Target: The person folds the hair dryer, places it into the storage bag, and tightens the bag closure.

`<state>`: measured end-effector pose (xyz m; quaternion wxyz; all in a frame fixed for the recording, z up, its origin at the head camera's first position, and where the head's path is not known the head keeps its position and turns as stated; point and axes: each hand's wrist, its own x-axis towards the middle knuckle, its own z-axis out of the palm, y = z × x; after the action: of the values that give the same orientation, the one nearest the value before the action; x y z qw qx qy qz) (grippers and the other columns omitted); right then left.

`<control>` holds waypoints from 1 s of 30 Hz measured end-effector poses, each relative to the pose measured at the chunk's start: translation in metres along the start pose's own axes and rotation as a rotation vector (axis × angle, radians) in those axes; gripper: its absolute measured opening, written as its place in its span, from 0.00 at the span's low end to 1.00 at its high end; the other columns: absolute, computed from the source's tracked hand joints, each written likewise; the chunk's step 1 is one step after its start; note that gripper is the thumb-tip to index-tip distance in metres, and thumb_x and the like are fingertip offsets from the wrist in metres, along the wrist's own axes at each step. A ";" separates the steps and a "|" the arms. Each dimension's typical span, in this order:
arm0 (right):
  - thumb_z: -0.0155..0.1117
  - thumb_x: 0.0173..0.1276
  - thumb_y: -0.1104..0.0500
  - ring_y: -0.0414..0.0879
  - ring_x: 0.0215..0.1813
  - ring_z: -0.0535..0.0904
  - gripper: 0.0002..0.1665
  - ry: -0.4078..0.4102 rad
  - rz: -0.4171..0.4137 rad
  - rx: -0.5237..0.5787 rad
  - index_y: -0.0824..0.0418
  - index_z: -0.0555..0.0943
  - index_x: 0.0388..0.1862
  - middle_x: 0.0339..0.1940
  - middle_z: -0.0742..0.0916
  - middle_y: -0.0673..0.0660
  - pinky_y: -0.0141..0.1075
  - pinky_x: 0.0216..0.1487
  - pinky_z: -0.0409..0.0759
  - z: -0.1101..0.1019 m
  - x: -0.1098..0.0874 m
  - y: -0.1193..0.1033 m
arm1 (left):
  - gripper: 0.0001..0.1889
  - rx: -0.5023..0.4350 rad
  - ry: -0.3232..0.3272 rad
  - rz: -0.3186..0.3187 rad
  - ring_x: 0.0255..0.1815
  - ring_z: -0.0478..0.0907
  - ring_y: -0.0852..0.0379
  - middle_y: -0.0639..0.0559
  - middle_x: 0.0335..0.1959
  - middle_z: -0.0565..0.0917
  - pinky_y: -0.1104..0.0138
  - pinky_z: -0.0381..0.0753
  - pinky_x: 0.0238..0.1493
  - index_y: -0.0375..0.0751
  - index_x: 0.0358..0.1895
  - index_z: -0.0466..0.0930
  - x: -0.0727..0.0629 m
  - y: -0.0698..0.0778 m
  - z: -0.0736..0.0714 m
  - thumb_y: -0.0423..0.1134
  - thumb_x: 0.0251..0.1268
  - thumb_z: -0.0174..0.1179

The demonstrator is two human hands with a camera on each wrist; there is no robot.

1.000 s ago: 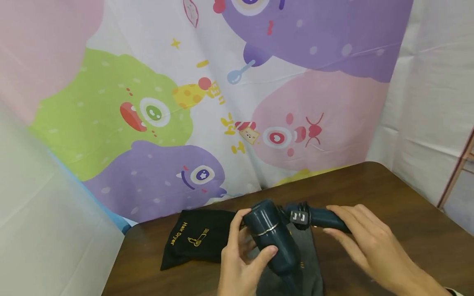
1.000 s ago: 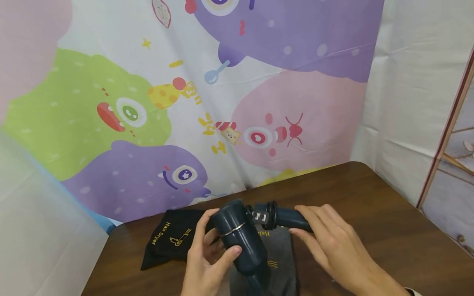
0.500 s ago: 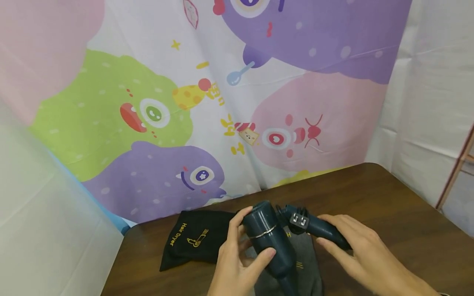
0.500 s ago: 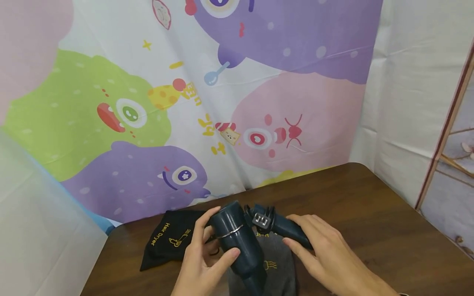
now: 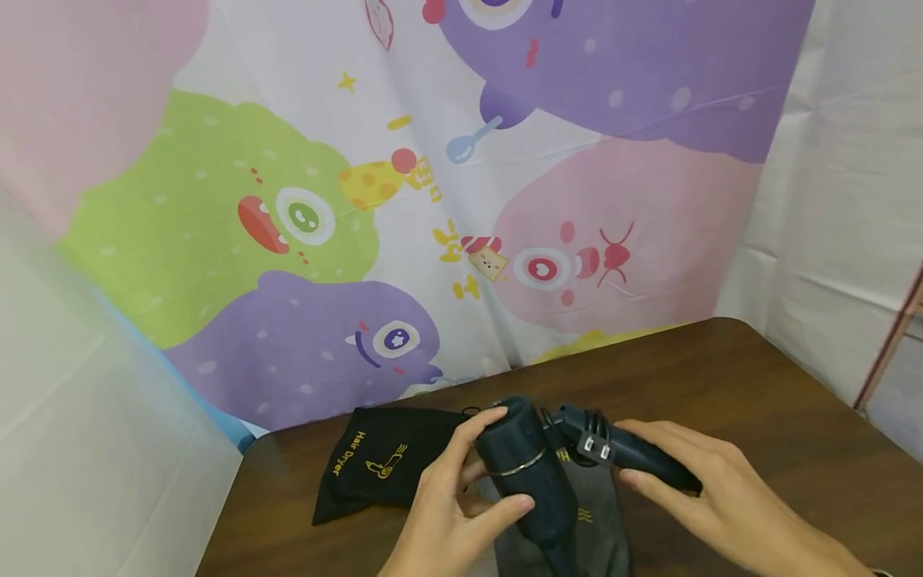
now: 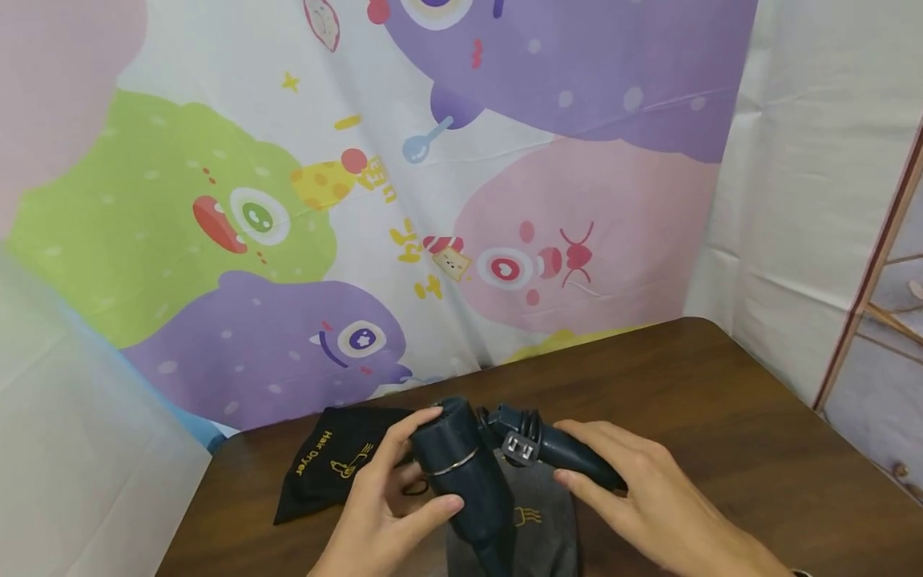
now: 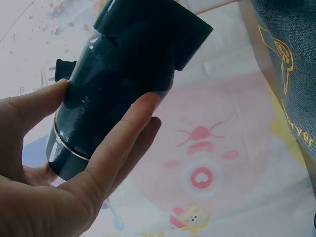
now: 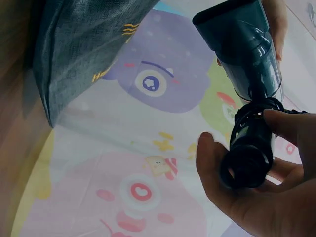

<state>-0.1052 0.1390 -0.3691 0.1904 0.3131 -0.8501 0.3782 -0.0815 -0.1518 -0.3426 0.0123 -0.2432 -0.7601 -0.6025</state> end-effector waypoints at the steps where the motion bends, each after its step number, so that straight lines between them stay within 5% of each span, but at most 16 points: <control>1: 0.74 0.64 0.57 0.33 0.44 0.82 0.30 0.005 0.009 0.001 0.40 0.76 0.63 0.52 0.83 0.38 0.26 0.43 0.81 0.000 0.000 -0.001 | 0.38 -0.005 0.001 0.012 0.53 0.84 0.50 0.43 0.56 0.78 0.60 0.87 0.32 0.56 0.74 0.60 0.000 0.000 -0.001 0.34 0.64 0.68; 14: 0.67 0.70 0.56 0.34 0.51 0.80 0.29 -0.073 0.023 0.008 0.38 0.72 0.67 0.54 0.82 0.35 0.31 0.49 0.81 0.002 -0.002 -0.002 | 0.38 -0.004 -0.037 -0.053 0.56 0.82 0.51 0.47 0.60 0.77 0.64 0.86 0.38 0.62 0.74 0.60 0.001 0.002 -0.005 0.36 0.65 0.68; 26: 0.69 0.67 0.63 0.37 0.51 0.81 0.32 -0.053 -0.053 0.029 0.46 0.72 0.68 0.57 0.82 0.41 0.25 0.52 0.77 0.005 -0.002 0.000 | 0.37 0.055 0.063 0.209 0.49 0.86 0.51 0.42 0.52 0.83 0.63 0.84 0.23 0.48 0.73 0.62 0.002 -0.010 -0.001 0.30 0.63 0.67; 30: 0.70 0.64 0.67 0.37 0.52 0.81 0.34 0.016 -0.076 0.030 0.49 0.73 0.68 0.57 0.82 0.44 0.20 0.53 0.74 0.010 -0.003 -0.003 | 0.36 0.033 0.098 0.235 0.50 0.85 0.49 0.40 0.53 0.83 0.62 0.84 0.22 0.46 0.73 0.63 0.001 -0.011 0.000 0.28 0.62 0.67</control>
<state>-0.1020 0.1308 -0.3756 0.2068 0.3450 -0.8302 0.3861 -0.0871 -0.1533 -0.3518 0.1238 -0.3006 -0.7347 -0.5954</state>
